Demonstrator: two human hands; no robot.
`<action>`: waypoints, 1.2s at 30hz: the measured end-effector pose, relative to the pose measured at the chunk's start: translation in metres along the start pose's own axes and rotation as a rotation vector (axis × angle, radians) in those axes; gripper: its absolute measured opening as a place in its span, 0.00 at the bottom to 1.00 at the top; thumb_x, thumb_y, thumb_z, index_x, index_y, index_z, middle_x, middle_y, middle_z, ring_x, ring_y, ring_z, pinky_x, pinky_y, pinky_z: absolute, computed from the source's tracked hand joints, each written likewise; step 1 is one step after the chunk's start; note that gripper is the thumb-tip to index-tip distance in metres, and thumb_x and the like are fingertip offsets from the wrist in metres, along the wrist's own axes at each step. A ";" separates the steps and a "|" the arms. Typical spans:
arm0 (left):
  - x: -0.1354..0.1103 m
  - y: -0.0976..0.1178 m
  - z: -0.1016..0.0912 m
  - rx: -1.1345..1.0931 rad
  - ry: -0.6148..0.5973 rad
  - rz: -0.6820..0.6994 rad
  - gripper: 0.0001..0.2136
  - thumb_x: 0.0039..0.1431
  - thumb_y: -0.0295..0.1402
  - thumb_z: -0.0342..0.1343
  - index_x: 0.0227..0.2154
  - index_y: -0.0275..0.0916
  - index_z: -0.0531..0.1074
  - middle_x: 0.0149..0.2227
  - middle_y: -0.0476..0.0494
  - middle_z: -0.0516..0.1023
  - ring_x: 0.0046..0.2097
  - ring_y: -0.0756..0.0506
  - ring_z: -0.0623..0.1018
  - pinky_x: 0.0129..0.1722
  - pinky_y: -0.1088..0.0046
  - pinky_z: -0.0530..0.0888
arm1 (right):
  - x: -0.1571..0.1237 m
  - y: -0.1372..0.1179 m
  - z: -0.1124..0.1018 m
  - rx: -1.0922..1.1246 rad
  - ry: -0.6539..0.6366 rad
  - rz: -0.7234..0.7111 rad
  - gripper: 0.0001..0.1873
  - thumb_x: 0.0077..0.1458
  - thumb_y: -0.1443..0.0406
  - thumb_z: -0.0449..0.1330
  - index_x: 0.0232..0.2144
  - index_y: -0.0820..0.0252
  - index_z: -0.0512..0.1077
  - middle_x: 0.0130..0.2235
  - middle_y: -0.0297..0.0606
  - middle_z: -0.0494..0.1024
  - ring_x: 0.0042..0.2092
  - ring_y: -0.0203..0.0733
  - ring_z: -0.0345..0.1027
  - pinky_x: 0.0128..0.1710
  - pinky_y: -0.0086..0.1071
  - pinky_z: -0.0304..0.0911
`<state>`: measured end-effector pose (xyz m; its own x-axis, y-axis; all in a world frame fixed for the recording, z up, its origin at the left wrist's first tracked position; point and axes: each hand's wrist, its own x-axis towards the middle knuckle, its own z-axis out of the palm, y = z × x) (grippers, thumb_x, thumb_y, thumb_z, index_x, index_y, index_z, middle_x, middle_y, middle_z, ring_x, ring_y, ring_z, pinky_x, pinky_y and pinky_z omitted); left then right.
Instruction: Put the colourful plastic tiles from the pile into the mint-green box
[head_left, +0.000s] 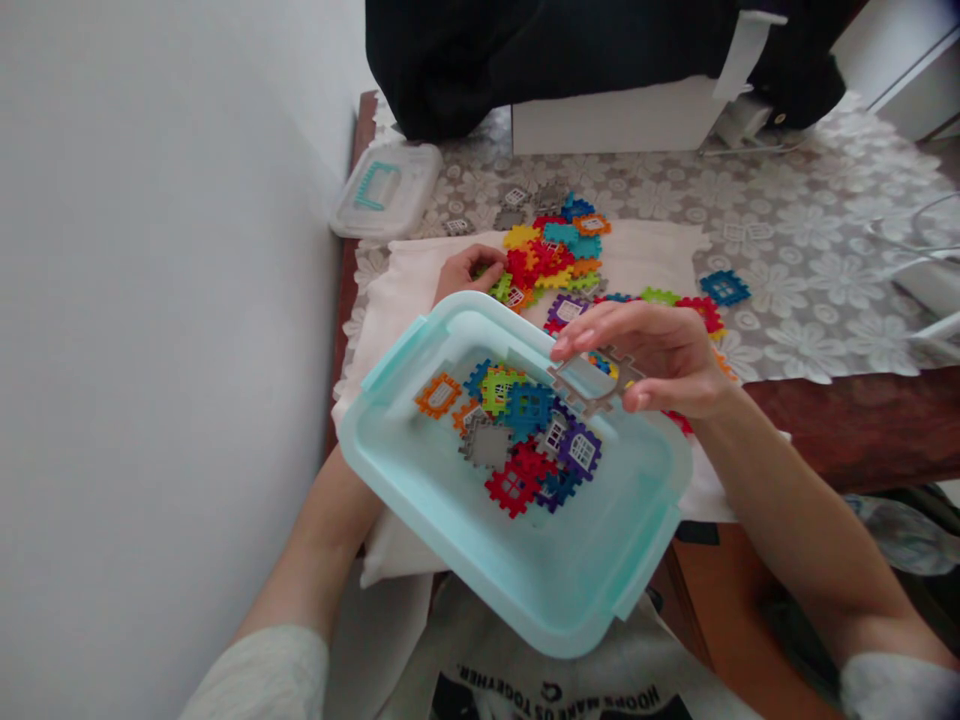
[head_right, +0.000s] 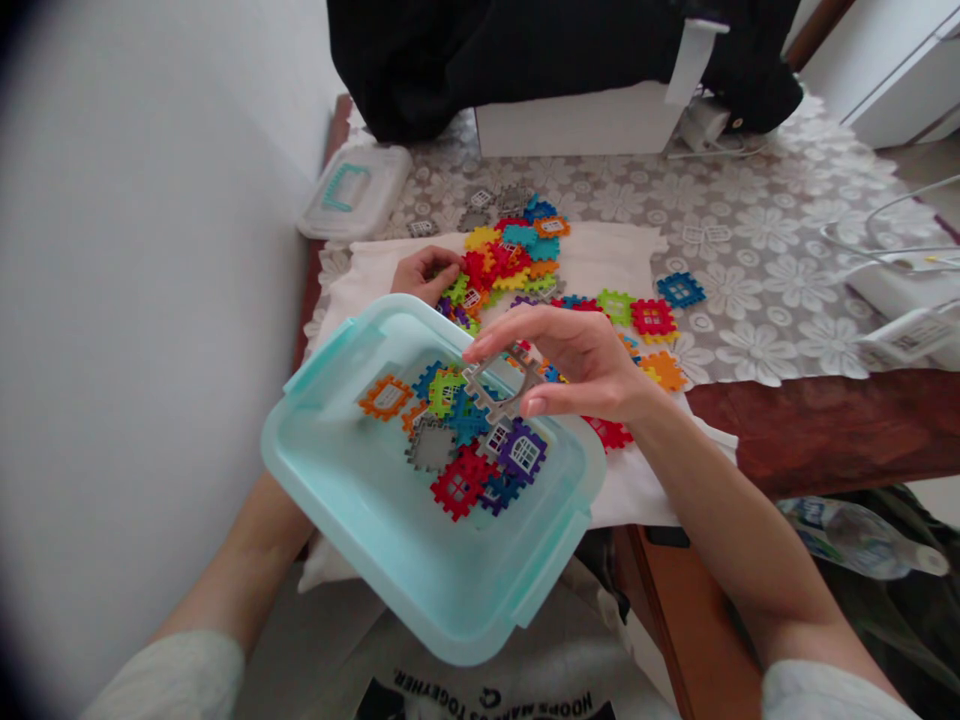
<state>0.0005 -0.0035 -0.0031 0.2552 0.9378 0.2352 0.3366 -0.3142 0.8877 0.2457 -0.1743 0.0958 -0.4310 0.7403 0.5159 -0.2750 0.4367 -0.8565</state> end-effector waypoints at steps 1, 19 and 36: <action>0.000 0.000 0.000 -0.003 0.002 0.007 0.05 0.61 0.39 0.65 0.36 0.46 0.80 0.37 0.48 0.84 0.42 0.44 0.82 0.42 0.66 0.78 | 0.000 0.002 0.001 0.016 0.011 -0.012 0.26 0.53 0.53 0.77 0.53 0.49 0.81 0.49 0.42 0.85 0.50 0.51 0.81 0.54 0.48 0.78; 0.003 -0.008 -0.001 -0.038 -0.039 0.026 0.13 0.63 0.48 0.65 0.38 0.44 0.79 0.39 0.50 0.84 0.40 0.47 0.78 0.46 0.66 0.77 | -0.004 0.044 -0.008 -0.985 0.152 0.200 0.28 0.68 0.52 0.63 0.66 0.49 0.73 0.71 0.43 0.71 0.74 0.59 0.59 0.77 0.61 0.51; 0.002 -0.009 0.000 -0.051 -0.022 0.083 0.08 0.62 0.39 0.63 0.39 0.42 0.81 0.39 0.47 0.85 0.41 0.45 0.81 0.47 0.67 0.79 | -0.003 0.054 -0.012 -1.005 -0.093 0.298 0.18 0.72 0.55 0.57 0.48 0.57 0.83 0.51 0.48 0.84 0.52 0.54 0.76 0.57 0.48 0.68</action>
<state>-0.0022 0.0013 -0.0103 0.3005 0.9053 0.3002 0.2671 -0.3820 0.8847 0.2422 -0.1474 0.0482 -0.4400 0.8641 0.2446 0.6739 0.4977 -0.5460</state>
